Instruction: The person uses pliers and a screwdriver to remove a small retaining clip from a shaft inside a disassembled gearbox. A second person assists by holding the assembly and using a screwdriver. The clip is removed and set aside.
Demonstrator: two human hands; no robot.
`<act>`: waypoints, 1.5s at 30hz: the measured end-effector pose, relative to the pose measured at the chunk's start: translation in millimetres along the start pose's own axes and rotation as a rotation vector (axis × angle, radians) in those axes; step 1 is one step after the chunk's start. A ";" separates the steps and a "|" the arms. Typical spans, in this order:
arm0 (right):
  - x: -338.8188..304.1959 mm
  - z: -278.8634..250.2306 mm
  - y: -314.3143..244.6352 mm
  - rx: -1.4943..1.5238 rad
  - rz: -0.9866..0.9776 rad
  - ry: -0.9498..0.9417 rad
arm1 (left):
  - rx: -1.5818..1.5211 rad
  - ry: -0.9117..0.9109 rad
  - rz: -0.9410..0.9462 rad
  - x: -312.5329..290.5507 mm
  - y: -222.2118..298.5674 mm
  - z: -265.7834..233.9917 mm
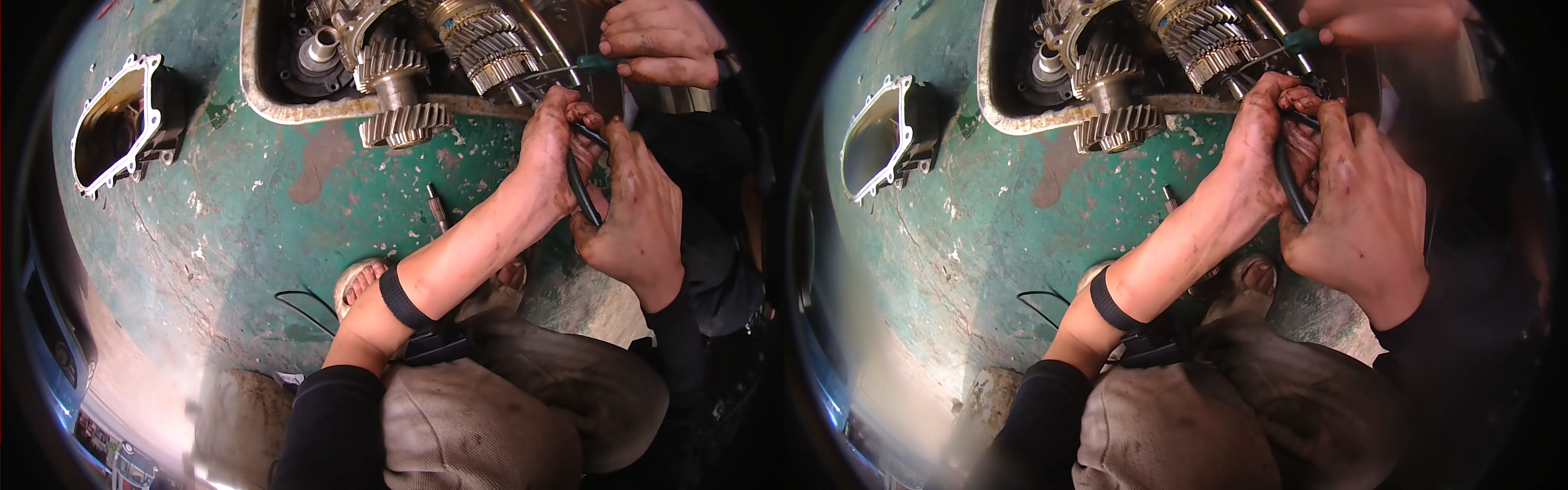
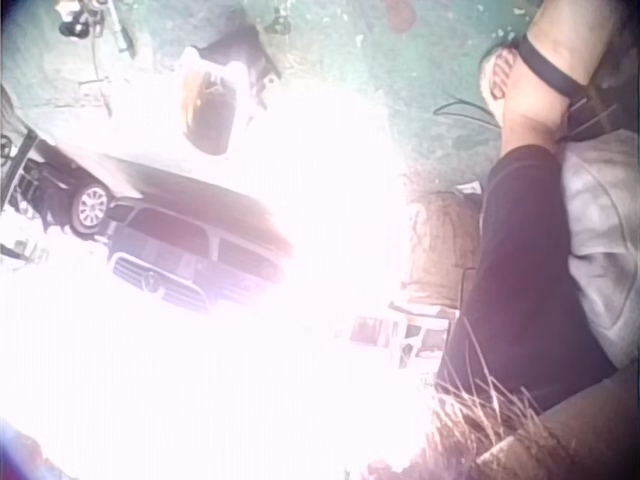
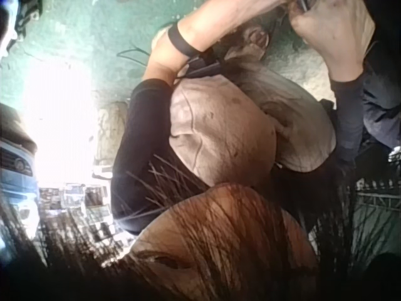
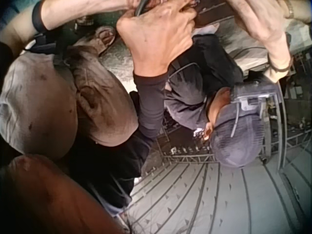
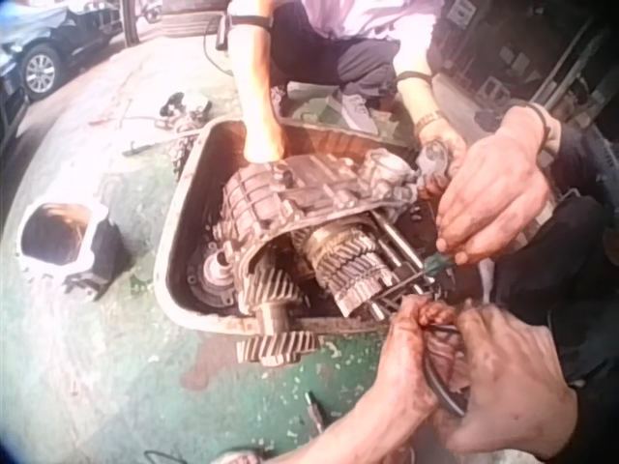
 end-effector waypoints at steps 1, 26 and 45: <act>0.1 0.4 -0.3 -0.011 0.001 -0.007 | 0.008 0.001 0.006 -0.1 0.6 0.2; -15.1 65.4 37.8 0.743 0.028 -0.163 | 0.624 0.101 0.092 -13.9 14.3 -24.8; 9.0 89.4 91.2 1.272 0.340 -0.282 | 0.633 -0.198 -0.106 -14.9 23.3 -19.1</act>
Point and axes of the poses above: each hand's wrist, its own x-axis towards the middle knuckle, its own z-axis out of the palm, y = z × x, the point moved 5 cm from there along x, towards the middle knuckle, and after that the axes turned 13 degrees about z, right-handed, at the moved point
